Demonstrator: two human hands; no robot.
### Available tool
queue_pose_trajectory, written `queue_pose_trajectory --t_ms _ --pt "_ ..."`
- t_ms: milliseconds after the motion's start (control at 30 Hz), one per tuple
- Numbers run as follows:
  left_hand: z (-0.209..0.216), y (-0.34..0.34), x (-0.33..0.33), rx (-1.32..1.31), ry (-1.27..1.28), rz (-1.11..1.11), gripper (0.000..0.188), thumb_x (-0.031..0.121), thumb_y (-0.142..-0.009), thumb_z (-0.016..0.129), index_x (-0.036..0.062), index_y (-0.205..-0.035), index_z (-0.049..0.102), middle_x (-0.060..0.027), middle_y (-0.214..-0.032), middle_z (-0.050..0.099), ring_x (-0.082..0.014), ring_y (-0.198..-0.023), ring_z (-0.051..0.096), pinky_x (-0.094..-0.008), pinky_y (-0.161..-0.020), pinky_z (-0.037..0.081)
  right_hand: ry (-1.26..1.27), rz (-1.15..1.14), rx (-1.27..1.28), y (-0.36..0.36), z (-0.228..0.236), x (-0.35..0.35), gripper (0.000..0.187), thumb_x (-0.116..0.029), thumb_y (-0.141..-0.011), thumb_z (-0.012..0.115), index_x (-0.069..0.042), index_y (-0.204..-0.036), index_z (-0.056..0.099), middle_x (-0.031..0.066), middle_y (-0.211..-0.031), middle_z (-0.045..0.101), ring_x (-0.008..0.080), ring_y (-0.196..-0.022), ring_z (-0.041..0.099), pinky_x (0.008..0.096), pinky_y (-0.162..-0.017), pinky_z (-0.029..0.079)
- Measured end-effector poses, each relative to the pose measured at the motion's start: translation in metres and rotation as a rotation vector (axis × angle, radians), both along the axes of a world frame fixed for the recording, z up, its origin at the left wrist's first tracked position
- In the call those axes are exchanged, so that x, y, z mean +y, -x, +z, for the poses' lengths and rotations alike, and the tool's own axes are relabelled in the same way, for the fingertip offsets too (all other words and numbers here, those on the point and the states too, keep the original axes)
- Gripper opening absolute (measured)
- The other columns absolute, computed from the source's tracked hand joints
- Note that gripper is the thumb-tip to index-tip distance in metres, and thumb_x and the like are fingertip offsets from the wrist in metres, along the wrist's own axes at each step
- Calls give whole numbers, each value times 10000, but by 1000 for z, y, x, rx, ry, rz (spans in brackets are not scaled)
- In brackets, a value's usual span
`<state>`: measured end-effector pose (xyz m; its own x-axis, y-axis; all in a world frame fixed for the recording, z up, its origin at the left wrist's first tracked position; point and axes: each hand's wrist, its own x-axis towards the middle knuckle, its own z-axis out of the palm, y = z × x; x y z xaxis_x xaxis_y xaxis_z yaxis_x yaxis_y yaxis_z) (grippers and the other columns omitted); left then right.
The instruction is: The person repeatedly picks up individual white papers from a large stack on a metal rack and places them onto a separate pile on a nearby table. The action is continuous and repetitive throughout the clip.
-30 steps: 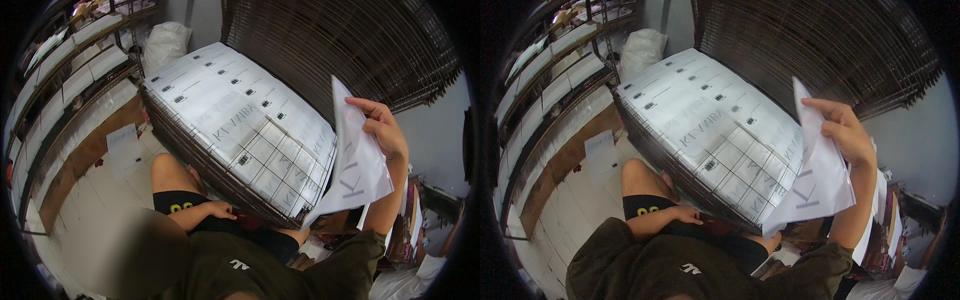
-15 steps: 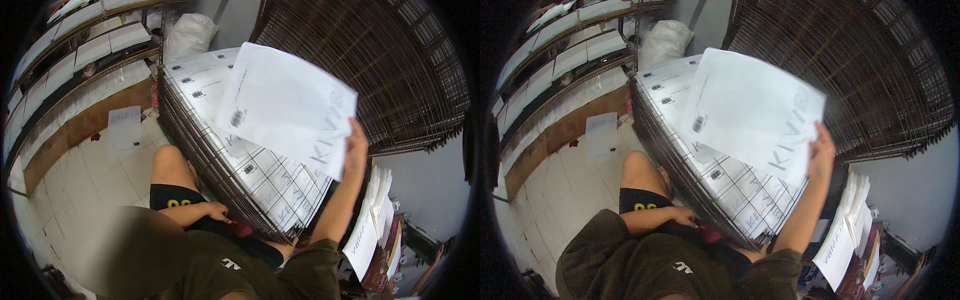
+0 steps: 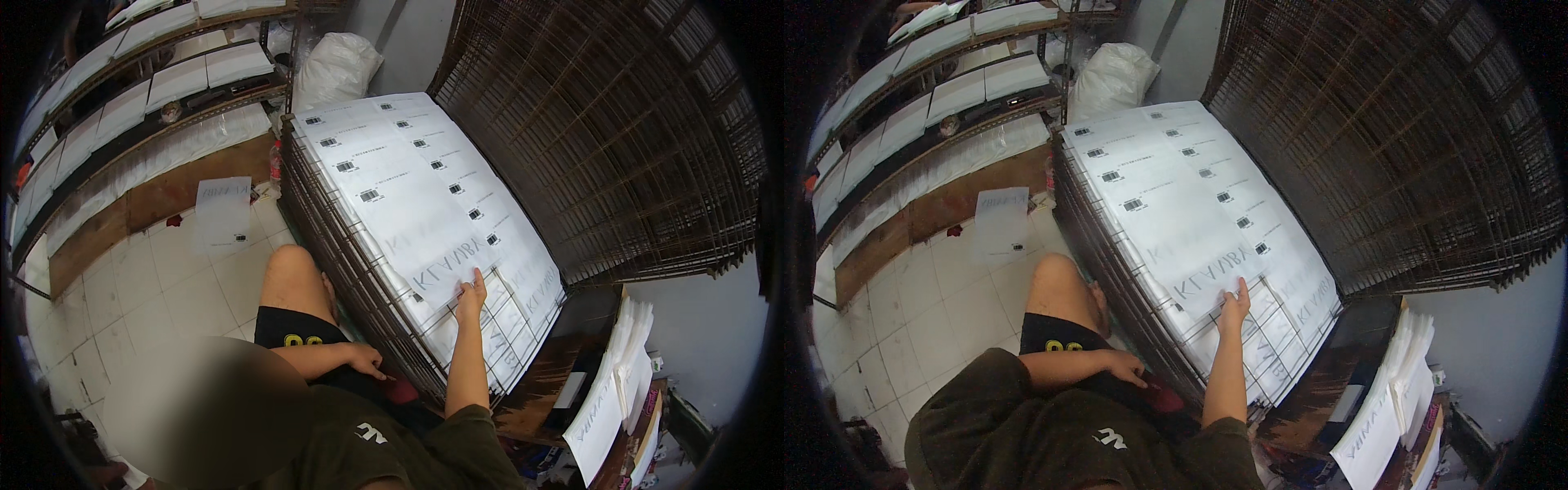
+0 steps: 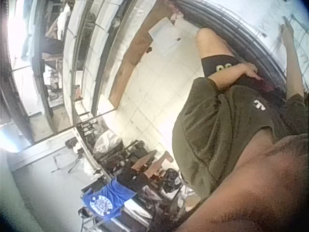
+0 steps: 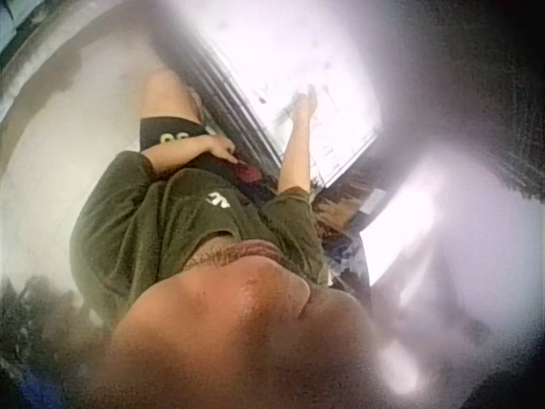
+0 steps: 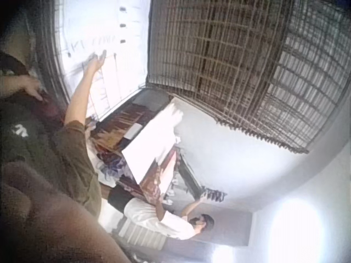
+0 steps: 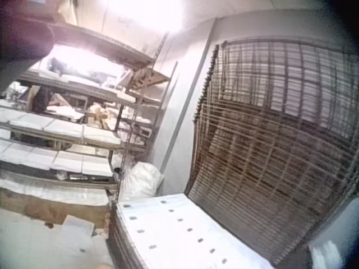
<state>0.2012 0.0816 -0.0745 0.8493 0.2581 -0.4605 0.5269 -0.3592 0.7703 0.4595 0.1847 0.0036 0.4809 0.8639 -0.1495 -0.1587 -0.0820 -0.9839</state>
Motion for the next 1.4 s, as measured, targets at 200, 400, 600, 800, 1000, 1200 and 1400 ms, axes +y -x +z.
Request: queue_pose_trajectory --t_ms 200,400,600,800,1000,1200,1400 --pt "1 -4 0 39 14 -15 616 622 -802 550 43 -996 635 -159 -940 633 -305 -924 594 -393 -759 457 -31 5 -67 -1 -5 5 633 88 -756 466 -61 -1368 405 105 -1269 466 86 -716 503 203 -537 385" --pt "6 -4 -1 38 6 -9 612 617 -799 557 43 -997 636 -169 -950 630 -313 -948 590 -402 -790 453 -24 45 -96 -4 -15 12 641 87 -758 460 -59 -1378 386 126 -1341 422 99 -767 521 215 -582 417" --pt "11 -4 0 56 20 -33 661 630 -788 554 21 -1038 621 -180 -1024 623 -319 -983 586 -387 -813 457 -62 61 -226 -12 -28 15 661 81 -757 467 -78 -1390 368 164 -1399 363 101 -783 518 221 -589 419" --pt "-1 -6 1 5 35 -33 663 643 -771 569 27 -1009 629 -176 -983 637 -312 -965 598 -385 -811 462 44 -98 -332 -3 -10 0 612 -4 -780 580 -72 -1360 399 196 -1372 391 166 -919 551 279 -712 459" --pt "10 0 -1 28 39 9 632 635 -778 586 52 -1018 626 -144 -942 647 -285 -898 622 -357 -775 476 -75 -248 -584 0 17 -62 484 -119 -800 666 -68 -1257 515 116 -1235 541 218 -991 581 334 -768 477" --pt "11 -4 -4 46 -15 -62 648 651 -768 579 56 -1022 621 -138 -919 650 -274 -886 626 -353 -776 480 -7 -438 -851 -35 20 -184 324 -61 -791 636 -32 -1112 595 100 -1028 629 205 -954 595 323 -791 464" --pt "15 -12 -4 89 -27 -153 609 610 -791 595 63 -1057 610 -139 -908 655 -253 -863 633 -346 -774 482 71 -545 -1242 -54 10 -262 261 -107 -755 628 -31 -1005 620 137 -963 604 316 -926 565 396 -818 434"
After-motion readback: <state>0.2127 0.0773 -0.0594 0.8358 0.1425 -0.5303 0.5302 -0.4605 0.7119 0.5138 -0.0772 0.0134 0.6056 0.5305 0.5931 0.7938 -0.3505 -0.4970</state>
